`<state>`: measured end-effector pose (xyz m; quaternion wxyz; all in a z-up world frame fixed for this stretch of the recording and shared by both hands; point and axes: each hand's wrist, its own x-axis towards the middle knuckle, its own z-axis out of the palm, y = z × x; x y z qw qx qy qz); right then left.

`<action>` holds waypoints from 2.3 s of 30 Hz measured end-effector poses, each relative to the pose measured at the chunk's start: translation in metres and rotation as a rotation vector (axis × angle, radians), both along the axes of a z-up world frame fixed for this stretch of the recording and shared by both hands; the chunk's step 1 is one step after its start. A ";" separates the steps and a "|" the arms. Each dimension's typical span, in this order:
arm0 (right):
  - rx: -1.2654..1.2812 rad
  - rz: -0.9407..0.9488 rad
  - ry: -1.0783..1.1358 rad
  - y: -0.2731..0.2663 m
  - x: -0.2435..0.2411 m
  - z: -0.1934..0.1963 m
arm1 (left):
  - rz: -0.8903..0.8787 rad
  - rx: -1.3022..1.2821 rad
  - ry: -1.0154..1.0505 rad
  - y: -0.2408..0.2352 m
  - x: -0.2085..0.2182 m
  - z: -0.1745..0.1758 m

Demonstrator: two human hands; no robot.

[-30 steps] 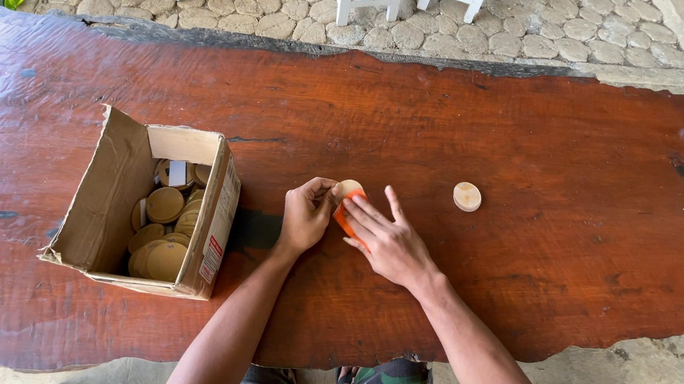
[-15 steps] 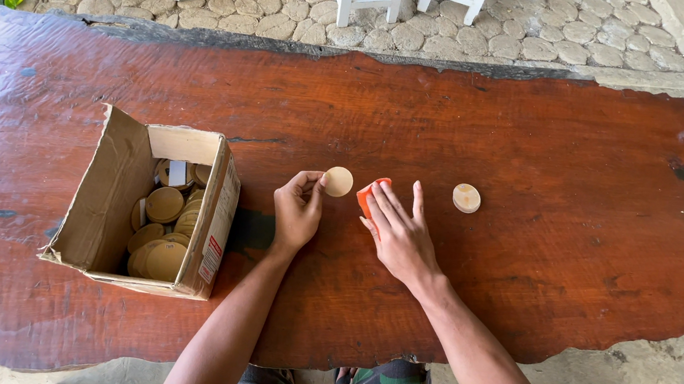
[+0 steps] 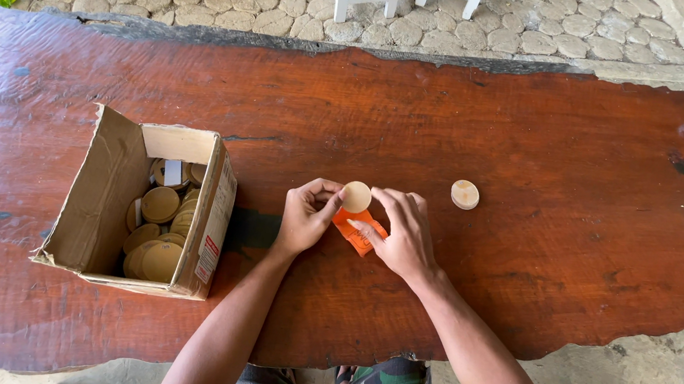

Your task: The person takes small round wooden pieces from a cardboard box and sands them with an orange sanding block on a wooden table. The person repeats this process for multiple pieces, placing the sanded pieces on the table.

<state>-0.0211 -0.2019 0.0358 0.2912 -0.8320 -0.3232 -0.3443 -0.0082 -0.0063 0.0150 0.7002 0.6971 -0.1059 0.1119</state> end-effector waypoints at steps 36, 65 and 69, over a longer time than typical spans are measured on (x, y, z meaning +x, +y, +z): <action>-0.026 -0.898 0.435 -0.100 0.038 -0.018 | 0.258 0.095 -0.202 0.007 0.006 -0.006; -0.343 0.214 0.292 -0.003 -0.005 0.007 | 0.356 0.011 -0.191 0.011 0.017 -0.014; -0.400 0.156 0.232 0.000 0.001 -0.002 | 0.395 0.197 -0.326 0.011 0.001 0.008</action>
